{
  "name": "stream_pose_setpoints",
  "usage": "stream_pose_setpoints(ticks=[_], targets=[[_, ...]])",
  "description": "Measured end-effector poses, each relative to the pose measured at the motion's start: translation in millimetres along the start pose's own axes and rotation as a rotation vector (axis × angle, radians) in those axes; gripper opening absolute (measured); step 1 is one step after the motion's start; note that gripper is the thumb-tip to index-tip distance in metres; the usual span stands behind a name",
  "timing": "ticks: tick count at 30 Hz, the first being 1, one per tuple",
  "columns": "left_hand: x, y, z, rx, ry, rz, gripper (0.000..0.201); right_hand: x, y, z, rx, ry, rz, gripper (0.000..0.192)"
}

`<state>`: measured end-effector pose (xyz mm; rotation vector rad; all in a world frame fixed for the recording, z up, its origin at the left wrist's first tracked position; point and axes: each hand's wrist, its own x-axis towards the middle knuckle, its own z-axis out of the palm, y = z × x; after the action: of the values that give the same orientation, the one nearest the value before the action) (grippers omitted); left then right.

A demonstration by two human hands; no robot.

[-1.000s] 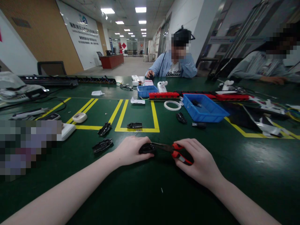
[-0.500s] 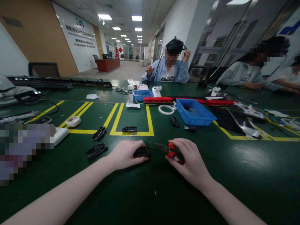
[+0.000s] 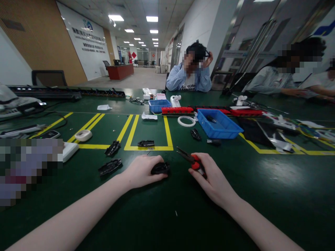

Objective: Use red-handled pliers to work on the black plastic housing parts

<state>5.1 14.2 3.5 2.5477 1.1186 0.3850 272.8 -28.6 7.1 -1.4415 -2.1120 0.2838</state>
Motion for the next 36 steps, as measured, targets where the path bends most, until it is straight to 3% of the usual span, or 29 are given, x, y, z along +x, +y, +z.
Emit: stream_pose_setpoints(ticks=[7, 36], targets=[[0.1, 1.4, -0.5, 0.013, 0.010, 0.008, 0.027, 0.6, -4.6, 0.3, -0.155, -0.087, -0.087, 0.038], [1.4, -3.3, 2.3, 0.026, 0.028, 0.033, 0.029, 0.4, -2.1, 1.8, -0.200, -0.001, -0.191, 0.035]])
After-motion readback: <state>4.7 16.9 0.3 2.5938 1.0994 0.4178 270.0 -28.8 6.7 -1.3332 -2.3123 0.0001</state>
